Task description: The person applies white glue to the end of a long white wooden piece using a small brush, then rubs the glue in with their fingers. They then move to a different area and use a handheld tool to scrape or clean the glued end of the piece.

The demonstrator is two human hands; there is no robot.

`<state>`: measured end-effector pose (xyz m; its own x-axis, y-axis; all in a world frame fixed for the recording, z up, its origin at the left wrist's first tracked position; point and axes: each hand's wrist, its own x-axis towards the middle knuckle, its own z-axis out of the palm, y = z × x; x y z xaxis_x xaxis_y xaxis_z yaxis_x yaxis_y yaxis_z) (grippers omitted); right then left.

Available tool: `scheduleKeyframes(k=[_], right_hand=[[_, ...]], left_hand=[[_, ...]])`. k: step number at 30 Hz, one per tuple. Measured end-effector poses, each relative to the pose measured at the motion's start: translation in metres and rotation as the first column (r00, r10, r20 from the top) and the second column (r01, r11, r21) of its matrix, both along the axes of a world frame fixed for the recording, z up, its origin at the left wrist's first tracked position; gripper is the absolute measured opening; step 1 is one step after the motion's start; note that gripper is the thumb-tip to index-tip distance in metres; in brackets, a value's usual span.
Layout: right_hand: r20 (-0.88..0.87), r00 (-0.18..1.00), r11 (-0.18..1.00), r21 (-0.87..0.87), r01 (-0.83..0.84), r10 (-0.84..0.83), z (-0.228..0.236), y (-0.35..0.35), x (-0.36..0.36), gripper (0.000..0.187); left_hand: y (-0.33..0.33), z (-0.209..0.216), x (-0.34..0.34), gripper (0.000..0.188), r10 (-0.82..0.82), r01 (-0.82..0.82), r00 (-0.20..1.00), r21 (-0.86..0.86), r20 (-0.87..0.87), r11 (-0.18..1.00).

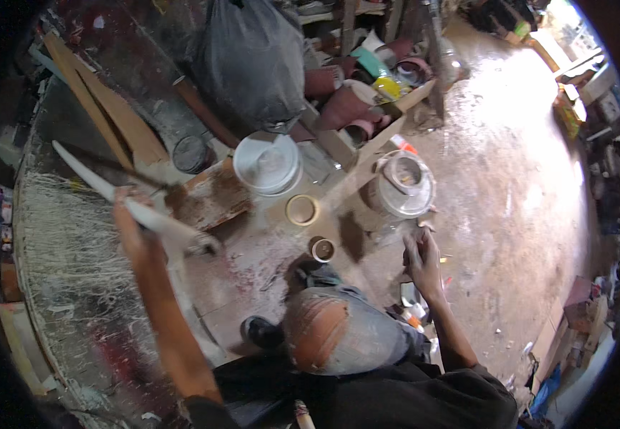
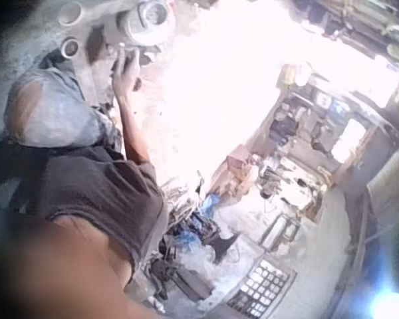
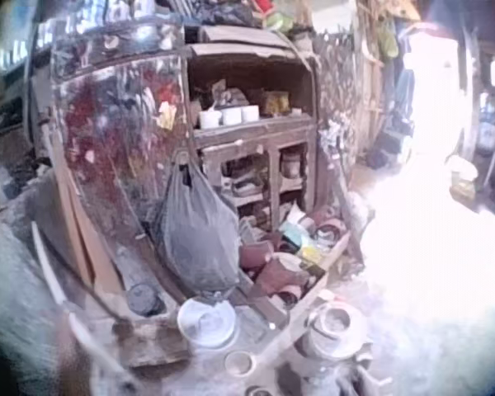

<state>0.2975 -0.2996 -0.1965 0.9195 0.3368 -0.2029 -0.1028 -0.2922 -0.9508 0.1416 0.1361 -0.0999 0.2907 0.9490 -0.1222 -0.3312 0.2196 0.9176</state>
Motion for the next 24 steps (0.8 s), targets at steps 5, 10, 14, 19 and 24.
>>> scheduleKeyframes(k=[5,10,14,19,24], right_hand=[[-0.111,0.979,0.931,-0.307,-0.198,0.171,-0.044,0.004,-0.029,0.017],[0.078,0.957,0.916,-0.32,-0.24,0.278,-0.033,0.035,-0.034,0.012],[0.196,0.891,0.91,-0.161,-0.383,0.41,-0.009,0.057,-0.03,0.023],[0.201,0.861,0.883,-0.154,-0.444,0.468,0.004,0.071,-0.028,0.023],[0.069,0.859,0.825,-0.327,-0.46,0.507,-0.024,0.052,-0.034,0.03]], left_hand=[[-0.018,-0.012,0.039,0.014,0.038,-0.017,0.991,-0.159,0.132,0.987],[-0.037,-0.006,0.058,0.014,0.085,-0.072,0.995,-0.215,0.054,0.974],[-0.048,0.007,0.067,0.02,0.058,-0.027,0.99,-0.23,0.128,0.973],[-0.058,0.012,0.063,0.022,0.083,-0.07,0.994,-0.162,0.075,0.984],[-0.051,-0.038,0.059,0.028,0.099,-0.097,0.994,-0.059,0.036,0.994]])
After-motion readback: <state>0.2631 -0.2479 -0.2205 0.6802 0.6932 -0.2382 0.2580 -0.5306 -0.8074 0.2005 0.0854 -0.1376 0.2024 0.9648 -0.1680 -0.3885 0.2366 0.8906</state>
